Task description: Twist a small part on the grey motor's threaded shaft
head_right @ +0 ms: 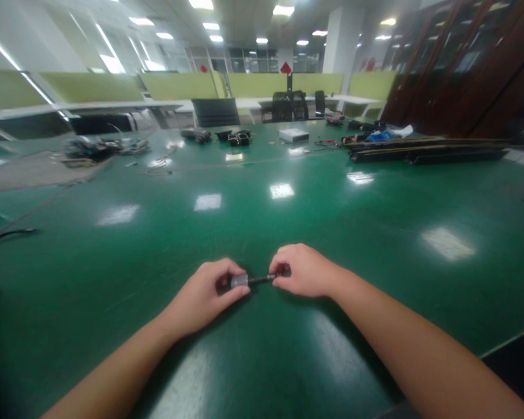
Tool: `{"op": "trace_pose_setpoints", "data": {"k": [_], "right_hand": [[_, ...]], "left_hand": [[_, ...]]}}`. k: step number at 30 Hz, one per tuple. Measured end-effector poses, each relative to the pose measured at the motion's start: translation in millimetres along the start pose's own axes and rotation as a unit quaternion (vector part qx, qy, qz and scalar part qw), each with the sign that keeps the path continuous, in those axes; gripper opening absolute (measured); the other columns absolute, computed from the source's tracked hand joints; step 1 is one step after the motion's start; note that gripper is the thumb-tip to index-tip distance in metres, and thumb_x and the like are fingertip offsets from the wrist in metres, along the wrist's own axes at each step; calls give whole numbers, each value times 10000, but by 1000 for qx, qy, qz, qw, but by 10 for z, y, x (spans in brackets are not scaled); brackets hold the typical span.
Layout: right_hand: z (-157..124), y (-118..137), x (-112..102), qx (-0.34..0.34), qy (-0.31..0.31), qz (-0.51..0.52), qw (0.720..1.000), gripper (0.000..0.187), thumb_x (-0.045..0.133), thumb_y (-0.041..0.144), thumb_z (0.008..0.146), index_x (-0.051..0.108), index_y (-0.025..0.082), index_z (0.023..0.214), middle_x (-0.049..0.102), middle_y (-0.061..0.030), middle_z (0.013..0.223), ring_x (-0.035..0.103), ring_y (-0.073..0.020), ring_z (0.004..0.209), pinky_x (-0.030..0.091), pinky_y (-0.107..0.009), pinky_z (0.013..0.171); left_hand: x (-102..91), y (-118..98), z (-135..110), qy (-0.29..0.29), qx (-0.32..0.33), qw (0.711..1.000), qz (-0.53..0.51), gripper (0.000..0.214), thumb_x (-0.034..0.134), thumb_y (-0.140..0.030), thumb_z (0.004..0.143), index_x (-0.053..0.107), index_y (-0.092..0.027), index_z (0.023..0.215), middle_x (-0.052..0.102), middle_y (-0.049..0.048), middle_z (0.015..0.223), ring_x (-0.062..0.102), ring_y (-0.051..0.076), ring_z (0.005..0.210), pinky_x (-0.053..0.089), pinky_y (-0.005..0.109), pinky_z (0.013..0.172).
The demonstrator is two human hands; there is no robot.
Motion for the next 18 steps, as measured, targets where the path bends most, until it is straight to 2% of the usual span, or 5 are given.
{"op": "trace_pose_setpoints", "data": {"k": [9,18], "right_hand": [[-50,-152,-110,26,11,-13,1000,109,748,161,769,759,182,876,681,-13,829,603,-129,722,450,-246,661],[-53,-108,-78,22,16,7,1000,94,755,186,783,757,173,875,674,-8,811,598,-117,700,436,-232,638]], "left_hand": [[-19,-11,-15,1,-3,1000,-1,237,707,-447,862,719,-219,927,701,6,822,611,180,725,431,301,686],[-10,-14,-6,4,-14,1000,0,236,718,-435,853,722,-215,938,703,11,835,616,187,742,432,300,692]]}}
Point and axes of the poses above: each hand's wrist, its own z-axis towards the middle knuckle, its own x-axis out of the palm, y = z × x, the point moved 9 cm from there along z, towards the middle knuckle
